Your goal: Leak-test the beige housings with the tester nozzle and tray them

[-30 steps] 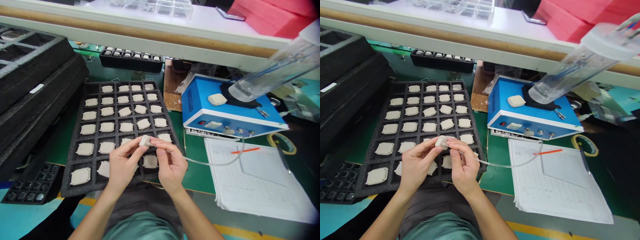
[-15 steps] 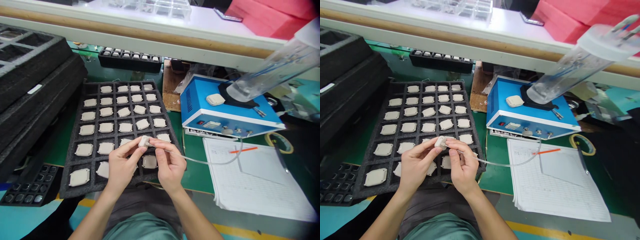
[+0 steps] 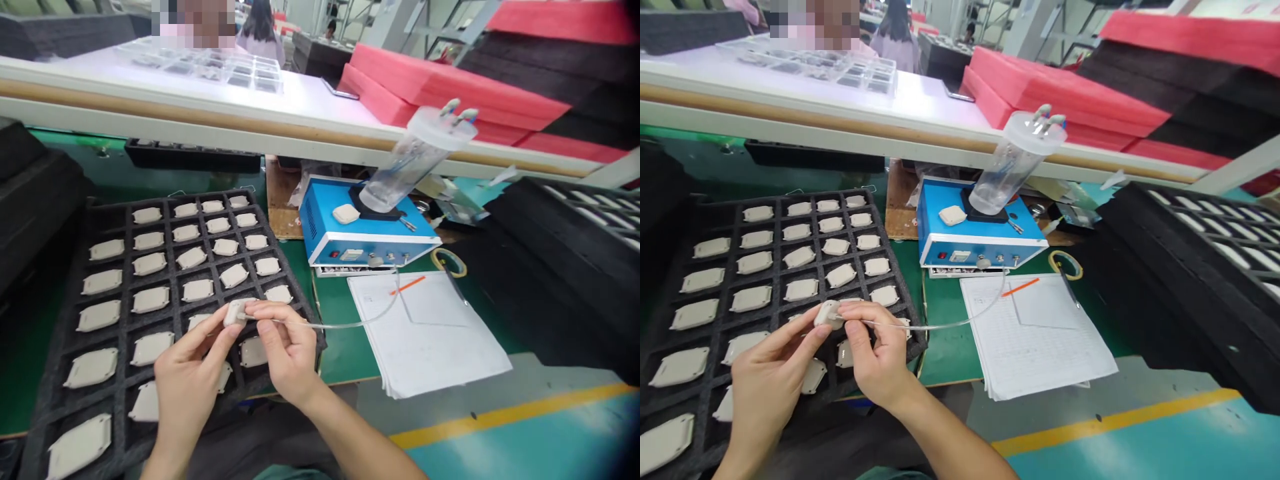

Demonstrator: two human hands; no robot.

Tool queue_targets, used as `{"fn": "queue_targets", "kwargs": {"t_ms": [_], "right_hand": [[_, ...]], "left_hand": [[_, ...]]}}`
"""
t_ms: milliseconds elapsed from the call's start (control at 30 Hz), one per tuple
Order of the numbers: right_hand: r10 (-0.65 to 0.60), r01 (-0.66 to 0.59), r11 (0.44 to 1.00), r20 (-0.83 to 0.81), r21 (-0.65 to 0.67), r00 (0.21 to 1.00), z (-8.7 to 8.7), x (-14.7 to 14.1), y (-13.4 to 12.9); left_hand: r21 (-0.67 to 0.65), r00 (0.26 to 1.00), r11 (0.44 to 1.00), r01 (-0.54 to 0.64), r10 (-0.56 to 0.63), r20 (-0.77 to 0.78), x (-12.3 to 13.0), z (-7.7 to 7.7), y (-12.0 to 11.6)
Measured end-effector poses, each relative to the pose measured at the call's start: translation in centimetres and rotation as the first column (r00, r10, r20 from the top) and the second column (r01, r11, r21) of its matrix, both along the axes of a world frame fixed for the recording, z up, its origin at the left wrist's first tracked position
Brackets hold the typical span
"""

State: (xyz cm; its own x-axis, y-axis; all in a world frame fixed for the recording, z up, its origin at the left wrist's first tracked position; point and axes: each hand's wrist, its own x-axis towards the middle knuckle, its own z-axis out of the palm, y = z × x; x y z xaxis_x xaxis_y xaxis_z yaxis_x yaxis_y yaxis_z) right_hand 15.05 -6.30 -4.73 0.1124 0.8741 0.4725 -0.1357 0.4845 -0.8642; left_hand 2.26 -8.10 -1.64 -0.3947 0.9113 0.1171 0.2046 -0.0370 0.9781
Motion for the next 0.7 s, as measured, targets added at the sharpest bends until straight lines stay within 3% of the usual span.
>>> {"fn": "queue_targets", "kwargs": {"t_ms": [500, 700], "right_hand": [[-0.002, 0.002, 1.0, -0.006, -0.017, 1.0, 0.0, -0.2, 0.3], [0.001, -0.002, 1.0, -0.018, -0.009, 1.0, 0.4, -0.4, 0.7]], "left_hand": [[-0.071, 0.996, 0.997, -0.022, 0.016, -0.093, -0.5, -0.4, 0.0], [-0.135, 0.964, 0.986, -0.097, 0.06, -0.257, -1.2, -0.8, -0.1]]}}
